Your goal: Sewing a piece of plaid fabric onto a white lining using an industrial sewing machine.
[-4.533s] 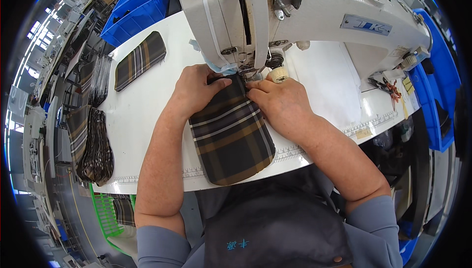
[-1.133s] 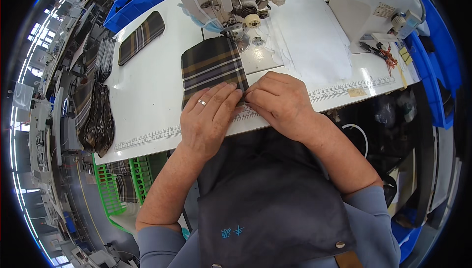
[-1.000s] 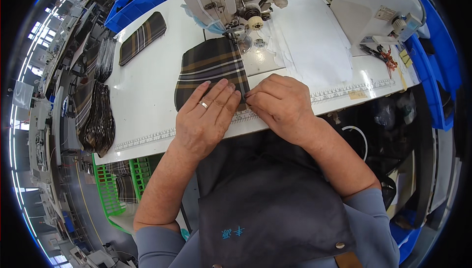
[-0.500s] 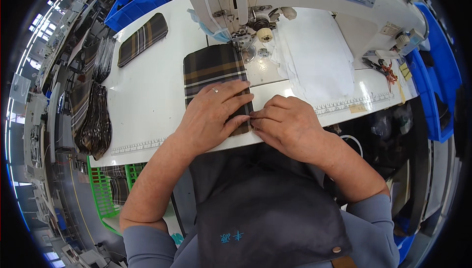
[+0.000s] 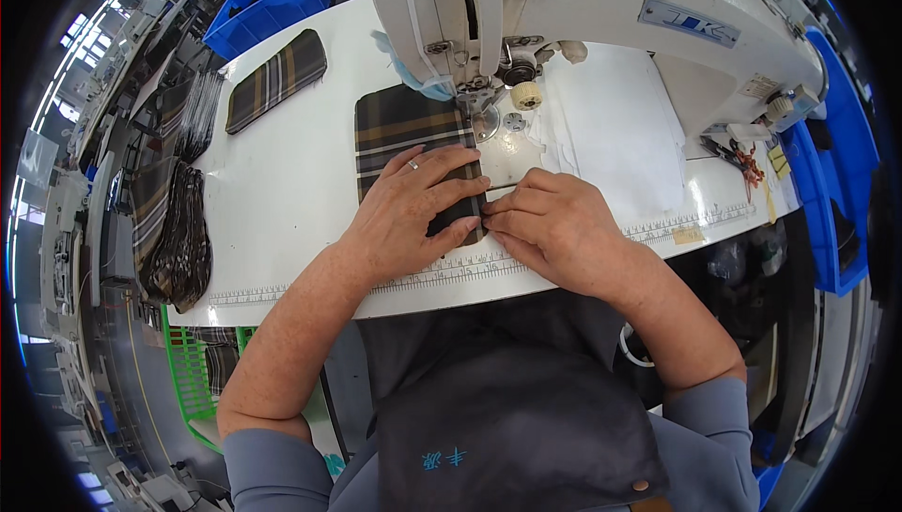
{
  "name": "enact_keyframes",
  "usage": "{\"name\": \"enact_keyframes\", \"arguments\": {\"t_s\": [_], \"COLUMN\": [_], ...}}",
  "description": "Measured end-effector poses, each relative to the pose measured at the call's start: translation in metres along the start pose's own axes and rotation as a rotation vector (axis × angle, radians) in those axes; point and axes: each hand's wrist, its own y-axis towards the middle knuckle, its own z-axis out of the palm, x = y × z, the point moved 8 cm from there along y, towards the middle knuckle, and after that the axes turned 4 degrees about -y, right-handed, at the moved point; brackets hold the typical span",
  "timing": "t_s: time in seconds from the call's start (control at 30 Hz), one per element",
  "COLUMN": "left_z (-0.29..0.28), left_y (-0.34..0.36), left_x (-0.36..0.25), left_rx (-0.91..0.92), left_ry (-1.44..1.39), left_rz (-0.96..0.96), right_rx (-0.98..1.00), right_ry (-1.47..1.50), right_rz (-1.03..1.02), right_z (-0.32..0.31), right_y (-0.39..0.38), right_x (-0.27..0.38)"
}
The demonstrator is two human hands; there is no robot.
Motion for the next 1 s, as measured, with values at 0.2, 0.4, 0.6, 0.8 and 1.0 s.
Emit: {"name": "enact_keyframes", "arguments": {"t_s": [0.2, 0.4, 0.6, 0.8, 1.0], "left_z": [-0.005, -0.012, -0.015, -0.02, -0.018], "left_y": [0.002, 0.017, 0.032, 0.045, 0.051], "left_x": [0.014, 0.025, 0.043, 0.06, 0.071], "left_rx": [-0.036, -0.074, -0.086, -0.107, -0.093], "left_ry": [-0.222, -0.203, -0.22, -0.191, -0.166], "left_rz": [0.048, 0.092, 0.061, 0.045, -0.019], "right_rx": [-0.021, 0.002, -0.016, -0.051, -0.038], "right_ry": [-0.045, -0.078, -0.058, -0.157, -0.214], "right_rz": [-0.04, -0.019, 0.041, 0.066, 0.03], "right_z": [0.001, 0.01, 0.014, 0.017, 0.018], "right_y": [0.017, 0.03, 0.037, 0.039, 0.036], "right_x": [-0.016, -0.035, -0.049, -0.047, -0.044]}}
